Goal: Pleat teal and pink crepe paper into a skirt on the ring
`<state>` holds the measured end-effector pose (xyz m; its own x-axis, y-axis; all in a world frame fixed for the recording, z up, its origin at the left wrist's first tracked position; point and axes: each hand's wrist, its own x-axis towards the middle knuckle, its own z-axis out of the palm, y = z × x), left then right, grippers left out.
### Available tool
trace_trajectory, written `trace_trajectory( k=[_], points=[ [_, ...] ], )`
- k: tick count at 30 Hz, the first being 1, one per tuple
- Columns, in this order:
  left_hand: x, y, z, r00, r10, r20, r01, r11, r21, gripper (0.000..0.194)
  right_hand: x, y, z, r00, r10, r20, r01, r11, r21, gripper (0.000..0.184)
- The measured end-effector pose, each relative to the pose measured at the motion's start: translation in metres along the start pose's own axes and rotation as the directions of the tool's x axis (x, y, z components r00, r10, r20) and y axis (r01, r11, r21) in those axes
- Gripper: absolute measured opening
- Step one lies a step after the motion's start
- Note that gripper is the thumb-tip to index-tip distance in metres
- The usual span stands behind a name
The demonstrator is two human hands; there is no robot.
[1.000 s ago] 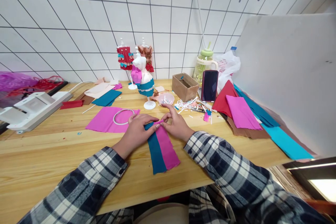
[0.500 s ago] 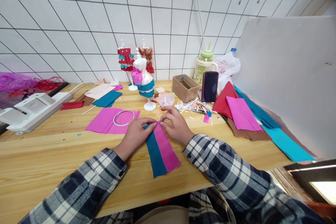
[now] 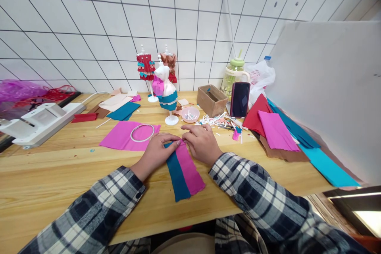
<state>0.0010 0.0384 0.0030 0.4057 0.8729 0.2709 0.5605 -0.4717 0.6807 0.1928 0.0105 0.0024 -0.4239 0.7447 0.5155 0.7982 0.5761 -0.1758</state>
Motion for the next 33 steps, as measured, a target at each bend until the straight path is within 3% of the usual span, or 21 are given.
trace_trajectory(
  k=[5,10,13,17,20,25,30,33],
  points=[
    [0.0,0.0,0.0,1.0,0.019,-0.015,-0.02,0.997,-0.069,0.024,-0.001,-0.001,0.0,0.999,-0.046,-0.002,0.046,0.999,-0.024,0.021],
    [0.0,0.002,0.0,0.999,-0.028,-0.025,0.027,0.999,-0.042,0.019,-0.002,-0.002,0.001,1.0,-0.018,-0.006,0.019,0.995,0.094,0.022],
    [0.0,0.002,0.0,0.996,-0.086,-0.032,0.084,0.994,-0.067,0.02,-0.001,0.001,0.005,0.995,0.094,-0.043,-0.081,0.966,0.244,0.014],
    [0.0,0.002,0.0,0.99,-0.138,-0.028,0.134,0.986,-0.099,0.025,0.001,0.007,0.012,0.949,0.301,-0.094,-0.227,0.859,0.459,0.011],
    [0.0,0.001,0.001,0.996,-0.091,-0.003,0.09,0.989,-0.115,0.026,0.002,0.009,0.016,0.948,0.318,-0.024,-0.247,0.782,0.572,0.029],
    [0.0,-0.003,0.004,0.999,-0.022,0.039,0.023,0.999,-0.024,0.031,0.003,0.016,0.024,0.949,0.304,0.081,-0.295,0.769,0.567,0.008],
    [0.003,-0.008,0.002,0.996,-0.081,0.032,0.076,0.985,0.152,0.038,0.003,0.031,0.029,0.882,0.427,0.2,-0.454,0.655,0.604,0.009],
    [0.005,-0.011,-0.002,0.992,-0.115,0.043,0.101,0.965,0.242,0.031,0.002,0.037,0.031,0.868,0.435,0.238,-0.487,0.654,0.579,0.009]
  ],
)
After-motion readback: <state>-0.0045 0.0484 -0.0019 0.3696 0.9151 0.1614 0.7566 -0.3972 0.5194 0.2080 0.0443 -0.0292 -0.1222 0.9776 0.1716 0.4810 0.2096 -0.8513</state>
